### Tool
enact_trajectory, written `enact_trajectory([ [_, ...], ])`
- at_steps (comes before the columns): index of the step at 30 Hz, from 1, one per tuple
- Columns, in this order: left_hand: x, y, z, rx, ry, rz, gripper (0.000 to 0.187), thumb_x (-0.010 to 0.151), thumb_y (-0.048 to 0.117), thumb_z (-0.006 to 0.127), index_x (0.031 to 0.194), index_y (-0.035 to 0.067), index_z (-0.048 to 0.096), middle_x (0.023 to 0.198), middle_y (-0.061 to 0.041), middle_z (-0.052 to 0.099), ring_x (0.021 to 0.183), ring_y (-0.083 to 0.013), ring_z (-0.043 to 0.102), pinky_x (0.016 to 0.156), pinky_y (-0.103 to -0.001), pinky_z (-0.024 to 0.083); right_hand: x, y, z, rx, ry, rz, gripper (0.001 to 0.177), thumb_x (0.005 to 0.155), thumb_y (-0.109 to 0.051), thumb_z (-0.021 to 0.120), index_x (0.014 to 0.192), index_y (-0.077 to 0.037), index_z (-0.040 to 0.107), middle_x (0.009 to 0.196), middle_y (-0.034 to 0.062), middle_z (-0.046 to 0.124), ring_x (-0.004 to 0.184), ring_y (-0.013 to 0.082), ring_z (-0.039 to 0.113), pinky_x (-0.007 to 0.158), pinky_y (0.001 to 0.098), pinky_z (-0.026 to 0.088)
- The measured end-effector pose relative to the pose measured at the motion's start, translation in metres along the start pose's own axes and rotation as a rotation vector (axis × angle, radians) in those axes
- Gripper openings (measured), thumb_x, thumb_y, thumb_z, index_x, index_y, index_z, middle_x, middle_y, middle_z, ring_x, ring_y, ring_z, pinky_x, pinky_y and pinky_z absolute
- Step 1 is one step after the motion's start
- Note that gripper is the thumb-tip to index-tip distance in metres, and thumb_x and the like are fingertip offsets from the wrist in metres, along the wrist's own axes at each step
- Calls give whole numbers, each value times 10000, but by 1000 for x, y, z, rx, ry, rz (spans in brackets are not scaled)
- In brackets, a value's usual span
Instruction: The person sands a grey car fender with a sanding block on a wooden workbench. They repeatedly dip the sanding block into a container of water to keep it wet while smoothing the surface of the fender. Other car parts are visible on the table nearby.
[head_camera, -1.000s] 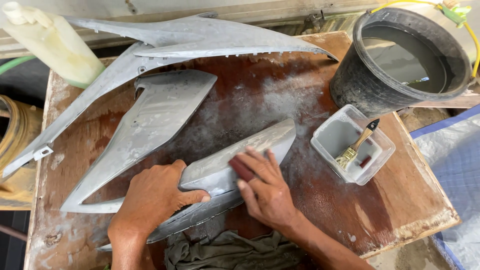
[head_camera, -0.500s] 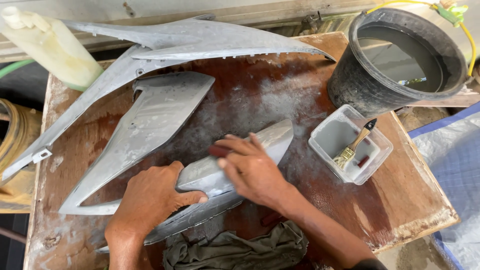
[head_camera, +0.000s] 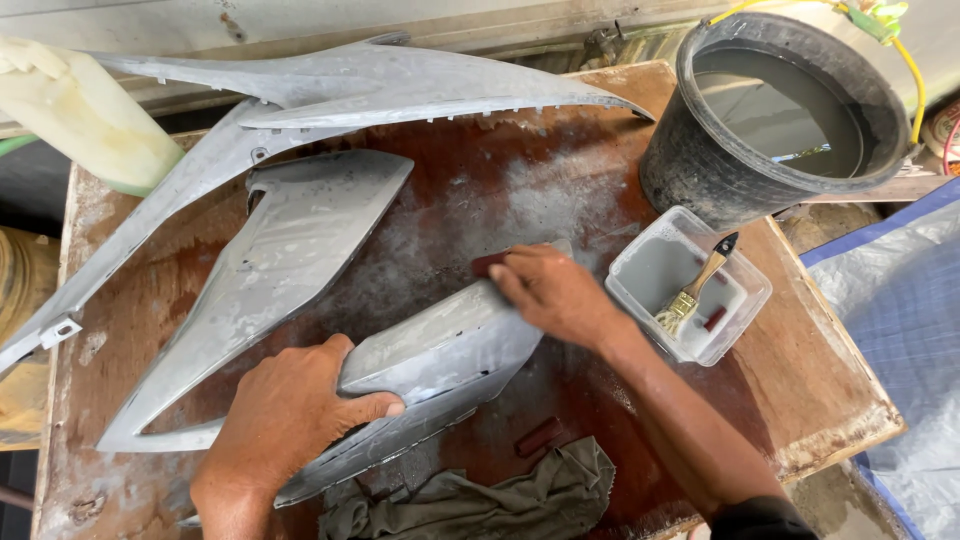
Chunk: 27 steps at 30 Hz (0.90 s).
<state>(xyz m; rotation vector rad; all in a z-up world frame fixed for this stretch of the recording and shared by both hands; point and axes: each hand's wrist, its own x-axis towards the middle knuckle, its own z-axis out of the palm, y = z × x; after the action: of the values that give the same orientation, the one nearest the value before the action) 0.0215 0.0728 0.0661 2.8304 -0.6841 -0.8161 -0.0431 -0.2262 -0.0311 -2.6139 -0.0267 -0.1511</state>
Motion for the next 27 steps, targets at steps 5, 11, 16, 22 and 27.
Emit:
enact_trajectory([
  [5,-2,4,-4,-17,-25,-23,603,705,726,792,851,149,694,692,-17,761,700,-208,727,761,-330,524,0,40,-24,-9,-46,196,378,1073,-303,456,895,-57,680,1009,50,673,588,162,548,534,281,513],
  [11,0,1,0,-12,-6,-15,621,691,736,780,890,152,705,756,-30,795,753,-235,752,808,-351,540,1,71,-31,-210,-14,322,401,1056,-306,458,1036,-21,739,1111,84,720,830,323,675,755,445,534],
  [16,2,-1,2,-8,-7,-22,630,673,741,797,898,160,706,759,-28,799,759,-239,756,804,-356,545,-6,69,-13,-267,16,256,425,1044,-243,465,849,1,754,1286,114,701,717,244,708,786,377,604],
  [22,6,-4,9,9,9,18,617,704,722,769,1003,190,680,886,-31,823,843,-267,785,835,-379,571,-51,-35,-12,-16,290,-132,243,974,-142,580,817,-32,730,1365,242,637,1079,319,704,865,381,622],
  [27,7,-5,16,36,44,23,671,715,678,775,1214,255,626,1071,-22,797,917,-248,791,815,-382,598,-61,-11,6,-35,397,46,273,995,-137,526,845,-6,714,1403,183,630,995,255,718,850,348,617],
])
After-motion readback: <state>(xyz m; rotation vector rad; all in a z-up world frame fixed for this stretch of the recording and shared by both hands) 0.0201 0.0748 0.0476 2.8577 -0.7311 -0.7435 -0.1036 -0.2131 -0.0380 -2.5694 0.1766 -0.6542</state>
